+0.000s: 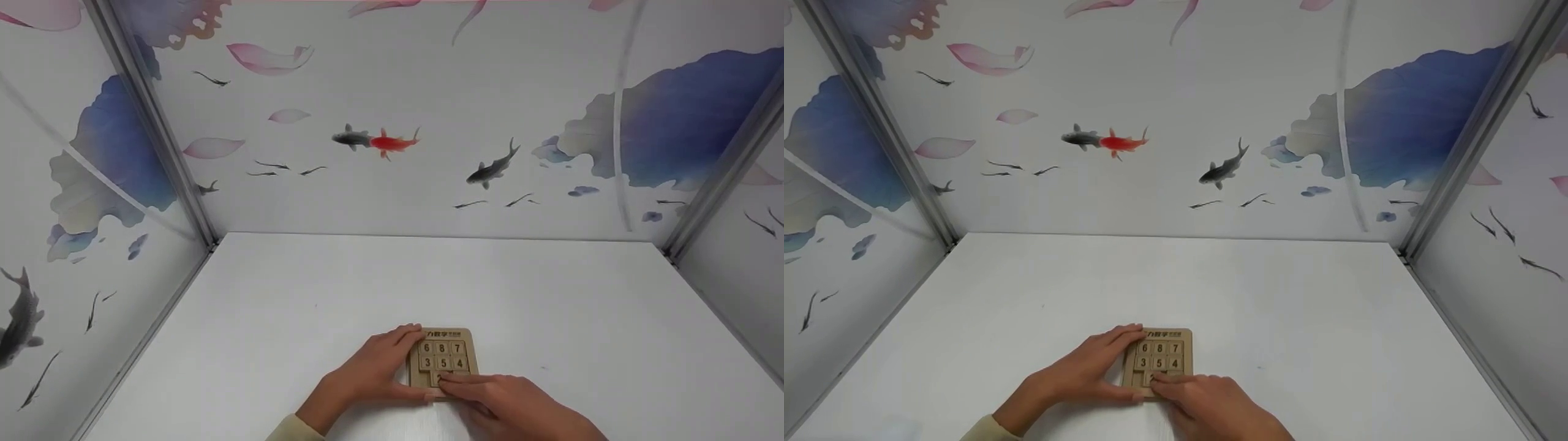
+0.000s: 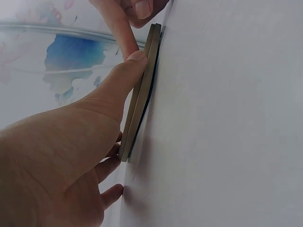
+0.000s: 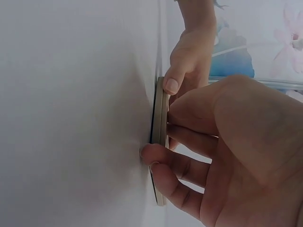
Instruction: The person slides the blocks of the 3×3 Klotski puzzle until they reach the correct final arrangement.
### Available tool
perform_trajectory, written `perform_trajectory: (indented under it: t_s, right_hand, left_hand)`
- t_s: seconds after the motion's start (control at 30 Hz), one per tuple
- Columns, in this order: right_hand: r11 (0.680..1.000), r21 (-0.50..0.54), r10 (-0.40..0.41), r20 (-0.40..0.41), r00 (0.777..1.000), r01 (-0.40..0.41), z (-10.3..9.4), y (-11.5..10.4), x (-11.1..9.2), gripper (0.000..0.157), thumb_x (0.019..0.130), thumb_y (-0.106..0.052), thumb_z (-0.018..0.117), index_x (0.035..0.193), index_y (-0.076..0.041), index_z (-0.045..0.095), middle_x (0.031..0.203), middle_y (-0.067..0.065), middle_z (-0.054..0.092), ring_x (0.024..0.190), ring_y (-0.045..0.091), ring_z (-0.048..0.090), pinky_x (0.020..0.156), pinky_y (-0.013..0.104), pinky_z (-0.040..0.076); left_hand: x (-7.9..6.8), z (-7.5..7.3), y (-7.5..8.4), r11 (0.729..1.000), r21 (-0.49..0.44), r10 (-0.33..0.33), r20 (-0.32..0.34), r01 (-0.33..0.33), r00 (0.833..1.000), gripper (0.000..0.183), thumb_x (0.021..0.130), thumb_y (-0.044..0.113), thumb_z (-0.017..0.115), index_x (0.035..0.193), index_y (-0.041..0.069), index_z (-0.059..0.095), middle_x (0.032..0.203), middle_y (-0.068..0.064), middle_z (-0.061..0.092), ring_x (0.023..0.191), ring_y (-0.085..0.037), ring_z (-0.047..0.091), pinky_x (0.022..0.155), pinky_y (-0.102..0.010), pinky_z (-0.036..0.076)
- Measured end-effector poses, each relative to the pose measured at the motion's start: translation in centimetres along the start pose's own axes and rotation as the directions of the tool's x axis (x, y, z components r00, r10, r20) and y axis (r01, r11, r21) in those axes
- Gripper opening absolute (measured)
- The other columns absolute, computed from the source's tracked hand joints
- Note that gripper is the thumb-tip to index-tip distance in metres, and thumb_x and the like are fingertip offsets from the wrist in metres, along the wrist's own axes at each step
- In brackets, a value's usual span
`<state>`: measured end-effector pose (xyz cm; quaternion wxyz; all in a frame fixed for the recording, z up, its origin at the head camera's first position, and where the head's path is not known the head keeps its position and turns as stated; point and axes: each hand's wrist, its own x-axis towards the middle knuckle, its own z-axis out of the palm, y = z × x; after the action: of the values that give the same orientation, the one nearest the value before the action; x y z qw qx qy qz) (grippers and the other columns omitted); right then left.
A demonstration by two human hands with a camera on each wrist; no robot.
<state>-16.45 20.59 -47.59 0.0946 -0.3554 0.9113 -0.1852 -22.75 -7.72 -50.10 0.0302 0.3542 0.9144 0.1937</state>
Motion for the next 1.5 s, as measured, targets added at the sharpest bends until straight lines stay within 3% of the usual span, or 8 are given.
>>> perform_trajectory:
  t_s: [0.3,0.5,0.97,1.27,1.5]
  right_hand:
    - [0.998,0.032,0.057,0.039,0.998,-0.058,-0.5,0.3,-0.1,0.041,0.112,-0.033,0.062,0.153,-0.034,0.063,0.153,-0.013,0.063,0.141,0.015,0.064,0.109,0.048,0.06]
    - [0.998,0.033,0.056,0.03,0.998,-0.057,-0.8,0.4,-0.3,0.041,0.111,-0.029,0.062,0.152,-0.034,0.064,0.154,-0.014,0.062,0.141,0.016,0.063,0.108,0.048,0.06]
    - [0.999,-0.035,-0.026,-0.061,0.998,0.024,-0.4,0.1,0.0,0.039,0.108,-0.019,0.067,0.146,-0.027,0.071,0.149,-0.009,0.069,0.133,0.016,0.07,0.1,0.042,0.064]
    - [0.999,0.032,-0.009,-0.063,0.998,0.011,0.1,-0.3,0.8,0.044,0.109,-0.025,0.064,0.152,-0.03,0.064,0.159,-0.009,0.06,0.137,0.015,0.066,0.102,0.04,0.063]
    - [1.0,-0.01,-0.015,-0.124,0.992,0.014,0.6,-0.1,1.4,0.048,0.112,-0.029,0.06,0.159,-0.027,0.057,0.16,-0.007,0.059,0.138,0.02,0.066,0.104,0.045,0.063]
  left_hand:
    - [0.1,0.1,-0.2,1.0,0.009,0.019,-0.003,-0.019,1.0,0.105,0.09,0.077,0.072,0.166,0.014,0.039,0.172,-0.005,0.041,0.157,-0.022,0.045,0.127,-0.047,0.043]
    - [0.1,0.1,-0.2,1.0,0.006,0.007,0.001,-0.007,1.0,0.104,0.09,0.078,0.071,0.166,0.015,0.039,0.172,-0.003,0.041,0.156,-0.022,0.046,0.128,-0.047,0.043]
    - [0.1,0.1,-0.3,1.0,-0.014,-0.015,0.009,0.015,1.0,0.105,0.089,0.081,0.07,0.167,0.018,0.039,0.173,-0.001,0.04,0.158,-0.022,0.044,0.129,-0.048,0.042]
    - [0.2,0.0,-0.2,0.999,-0.026,-0.018,0.013,0.018,1.0,0.105,0.088,0.078,0.074,0.166,0.016,0.04,0.172,-0.002,0.041,0.158,-0.021,0.044,0.129,-0.049,0.042]
    - [0.1,0.1,-0.3,0.999,-0.035,-0.007,0.003,0.007,1.0,0.105,0.089,0.08,0.071,0.166,0.016,0.039,0.172,-0.002,0.041,0.158,-0.021,0.044,0.128,-0.05,0.042]
